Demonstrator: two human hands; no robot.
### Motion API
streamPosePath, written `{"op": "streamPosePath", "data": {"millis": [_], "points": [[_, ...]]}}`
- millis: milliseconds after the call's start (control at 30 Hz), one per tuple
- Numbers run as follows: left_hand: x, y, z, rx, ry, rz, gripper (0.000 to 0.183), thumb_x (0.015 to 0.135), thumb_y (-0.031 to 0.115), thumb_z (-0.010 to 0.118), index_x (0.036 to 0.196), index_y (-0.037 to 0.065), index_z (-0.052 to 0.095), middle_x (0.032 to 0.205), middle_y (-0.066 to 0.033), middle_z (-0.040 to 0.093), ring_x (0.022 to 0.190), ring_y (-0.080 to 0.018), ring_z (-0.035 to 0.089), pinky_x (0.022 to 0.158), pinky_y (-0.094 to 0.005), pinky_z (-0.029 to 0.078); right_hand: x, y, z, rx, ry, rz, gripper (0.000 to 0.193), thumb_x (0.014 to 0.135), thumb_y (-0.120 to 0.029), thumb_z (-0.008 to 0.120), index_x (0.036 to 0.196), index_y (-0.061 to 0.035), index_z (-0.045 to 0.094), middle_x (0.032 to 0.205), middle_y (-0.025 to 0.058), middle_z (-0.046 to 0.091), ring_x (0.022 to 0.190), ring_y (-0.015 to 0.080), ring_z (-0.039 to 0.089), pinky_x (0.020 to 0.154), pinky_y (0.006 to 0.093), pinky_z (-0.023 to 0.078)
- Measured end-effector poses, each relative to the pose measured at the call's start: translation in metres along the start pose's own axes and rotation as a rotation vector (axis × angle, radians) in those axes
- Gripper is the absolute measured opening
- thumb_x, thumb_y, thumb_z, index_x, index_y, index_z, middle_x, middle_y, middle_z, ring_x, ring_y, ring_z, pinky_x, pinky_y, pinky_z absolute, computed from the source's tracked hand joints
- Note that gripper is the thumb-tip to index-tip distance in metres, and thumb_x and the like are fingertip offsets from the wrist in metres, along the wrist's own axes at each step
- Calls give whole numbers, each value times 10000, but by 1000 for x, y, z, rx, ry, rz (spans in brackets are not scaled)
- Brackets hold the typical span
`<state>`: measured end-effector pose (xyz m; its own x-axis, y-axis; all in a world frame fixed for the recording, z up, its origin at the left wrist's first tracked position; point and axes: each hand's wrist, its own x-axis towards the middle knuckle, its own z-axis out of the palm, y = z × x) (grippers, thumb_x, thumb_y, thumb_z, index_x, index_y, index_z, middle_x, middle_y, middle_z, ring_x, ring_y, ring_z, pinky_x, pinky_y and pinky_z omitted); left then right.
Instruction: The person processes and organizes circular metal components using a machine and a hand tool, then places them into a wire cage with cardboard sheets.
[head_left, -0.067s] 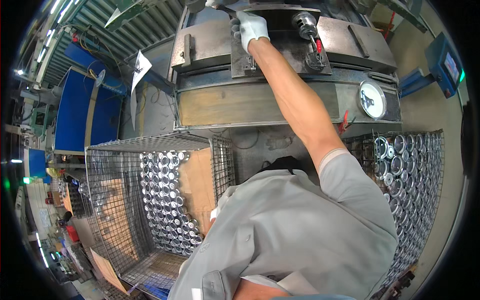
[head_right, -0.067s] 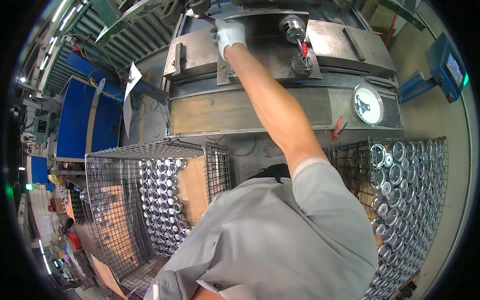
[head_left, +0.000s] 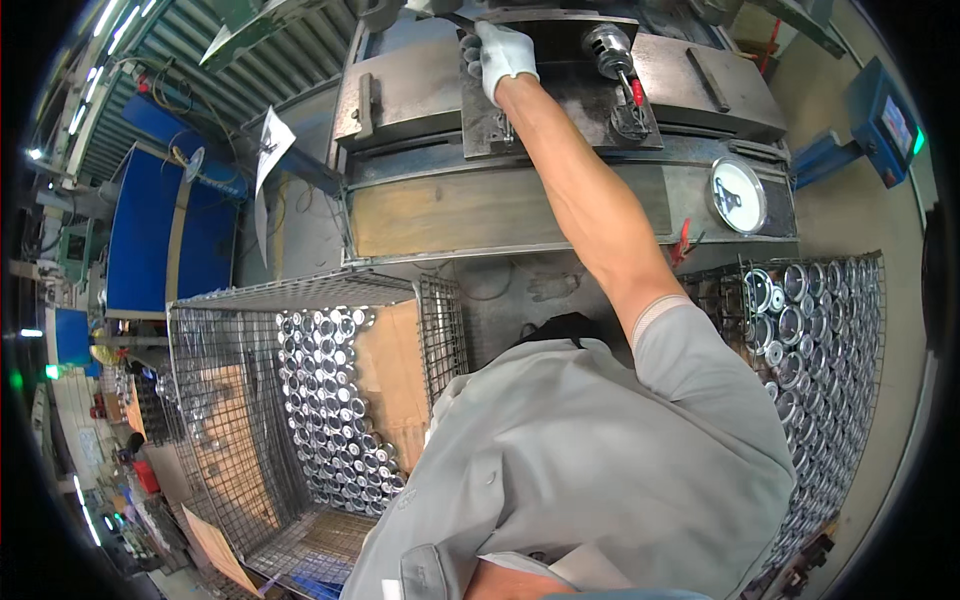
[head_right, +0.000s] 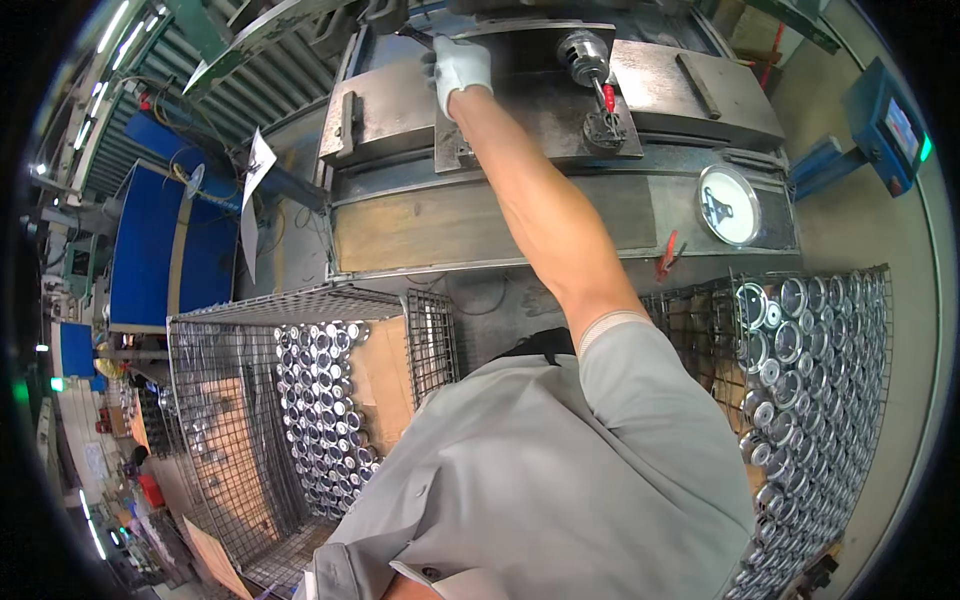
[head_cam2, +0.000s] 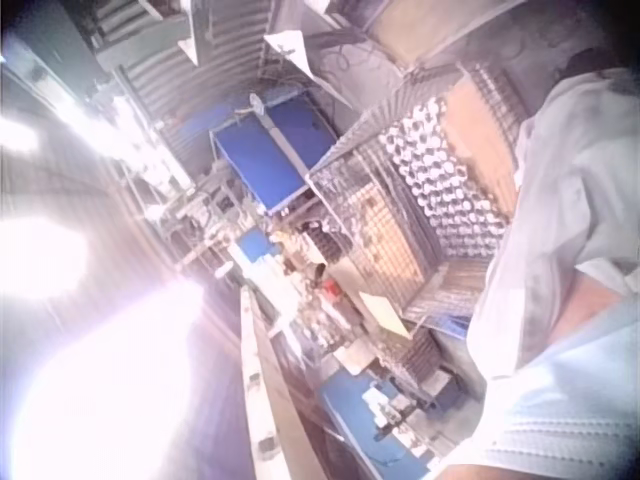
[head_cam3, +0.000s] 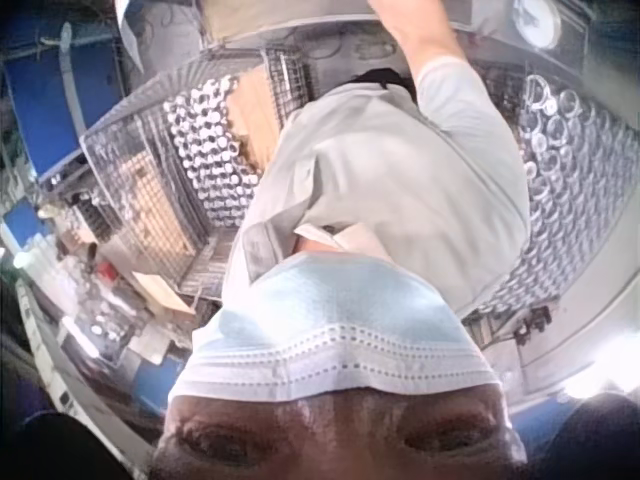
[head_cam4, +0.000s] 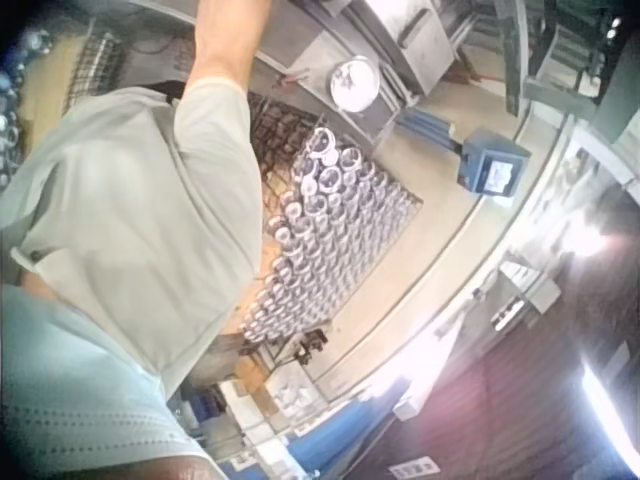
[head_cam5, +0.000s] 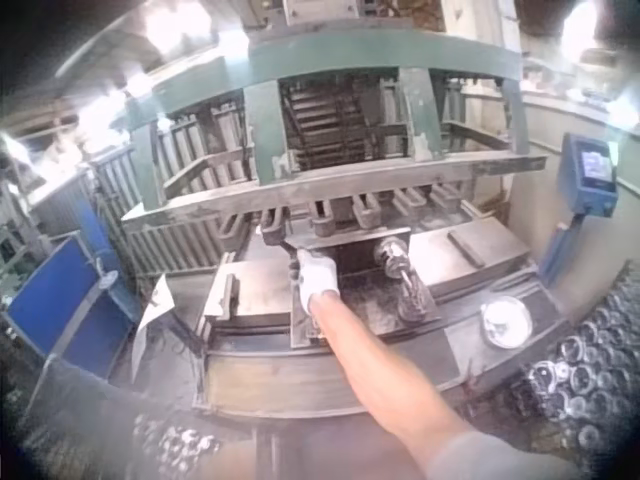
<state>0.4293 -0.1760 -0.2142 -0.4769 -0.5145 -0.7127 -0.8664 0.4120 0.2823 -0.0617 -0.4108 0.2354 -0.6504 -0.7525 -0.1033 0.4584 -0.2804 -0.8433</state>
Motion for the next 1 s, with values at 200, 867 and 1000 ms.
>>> {"op": "streamPosePath", "data": {"millis": [200,867,1000], "points": [[28,17,-14,65,-20,106,378,863,377,481,1036,105,679,1074,-189,640,1042,-326,600,883,-389,469,7,-43,-63,76,141,-51,126,853,-157,598,819,-36,588,686,84,592,452,134,485,353,250,348],[22,144,-21,140,-59,287,368,858,365,484,1027,103,680,1053,-184,647,1023,-324,608,873,-391,476,-43,-122,-364,290,614,-253,205,891,-212,591,875,-8,598,740,109,603,521,178,528,433,308,385],[3,148,17,27,-7,207,366,858,363,485,1026,102,680,1049,-183,648,1019,-323,610,871,-391,477,-105,-59,-424,186,725,-258,303,893,-219,609,1109,-7,593,1021,114,611,881,240,596,704,382,479]]}}
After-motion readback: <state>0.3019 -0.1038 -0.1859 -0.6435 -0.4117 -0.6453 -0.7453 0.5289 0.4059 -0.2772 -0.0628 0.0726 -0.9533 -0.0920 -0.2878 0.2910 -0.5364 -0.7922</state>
